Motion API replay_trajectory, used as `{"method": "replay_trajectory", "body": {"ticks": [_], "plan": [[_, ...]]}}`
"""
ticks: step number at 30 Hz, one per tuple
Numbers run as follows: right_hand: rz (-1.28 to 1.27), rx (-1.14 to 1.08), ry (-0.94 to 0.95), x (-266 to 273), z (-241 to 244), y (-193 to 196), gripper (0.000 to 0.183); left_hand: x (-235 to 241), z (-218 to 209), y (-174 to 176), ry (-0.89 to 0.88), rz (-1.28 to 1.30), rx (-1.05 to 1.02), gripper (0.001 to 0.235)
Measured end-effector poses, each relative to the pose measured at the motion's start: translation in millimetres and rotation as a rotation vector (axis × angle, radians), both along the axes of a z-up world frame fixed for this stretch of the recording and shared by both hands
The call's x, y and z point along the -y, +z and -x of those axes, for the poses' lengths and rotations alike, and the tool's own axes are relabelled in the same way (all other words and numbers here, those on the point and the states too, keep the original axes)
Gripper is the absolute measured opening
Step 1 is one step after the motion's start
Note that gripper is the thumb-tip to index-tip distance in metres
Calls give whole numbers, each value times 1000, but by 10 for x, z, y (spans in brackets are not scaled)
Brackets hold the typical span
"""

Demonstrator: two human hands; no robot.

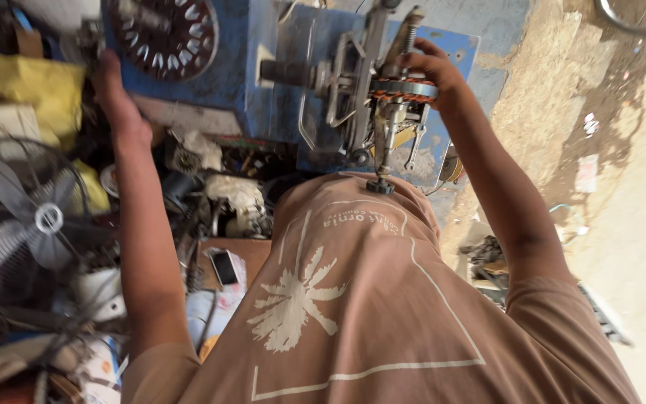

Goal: The person is winding copper wire onto a motor stator using a manual winding machine, turning a handle and guiding the wire into the slots by hand.

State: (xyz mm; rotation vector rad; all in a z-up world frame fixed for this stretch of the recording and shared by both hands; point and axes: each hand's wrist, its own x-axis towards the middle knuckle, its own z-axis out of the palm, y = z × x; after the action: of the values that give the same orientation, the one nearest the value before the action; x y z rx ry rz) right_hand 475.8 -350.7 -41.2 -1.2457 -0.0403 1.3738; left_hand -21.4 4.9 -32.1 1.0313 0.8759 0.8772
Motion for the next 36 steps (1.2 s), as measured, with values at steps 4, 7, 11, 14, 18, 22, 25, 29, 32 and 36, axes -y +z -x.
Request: {"method": "replay_trajectory", "body": {"ticks": [4, 7, 11, 14, 18, 22, 25, 29, 32, 36], "plan": [[-106, 107, 110, 143, -90, -131, 50, -42, 106, -277, -58, -182, 111, 37], [-193, 156, 145, 129, -44, -79, 35, -35, 79, -289, -20, -236, 44, 39], [-23, 19, 100, 21, 36, 125, 42, 31, -5, -229, 15, -248, -6, 31], [-8, -5, 45, 60, 43, 146, 46, 122, 57, -306, 69, -272, -15, 32], [135, 71, -22, 103, -36, 21, 49, 209, 118, -402, 75, -278, -23, 34], [72, 14, 28, 111, -90, -39, 51, 139, 80, -417, 41, -308, -25, 37], [-3, -13, 66, 137, -78, -53, 47, -4, 56, -463, 21, -313, 31, 39], [-26, -22, 24, 139, -74, -73, 58, -144, 144, -599, 116, -169, -183, 40], [64, 11, -63, 96, -49, -67, 70, -180, 158, -637, 98, -217, -105, 45], [136, 36, -4, -8, 7, 66, 72, -97, 89, -353, 63, -109, -28, 47]]}}
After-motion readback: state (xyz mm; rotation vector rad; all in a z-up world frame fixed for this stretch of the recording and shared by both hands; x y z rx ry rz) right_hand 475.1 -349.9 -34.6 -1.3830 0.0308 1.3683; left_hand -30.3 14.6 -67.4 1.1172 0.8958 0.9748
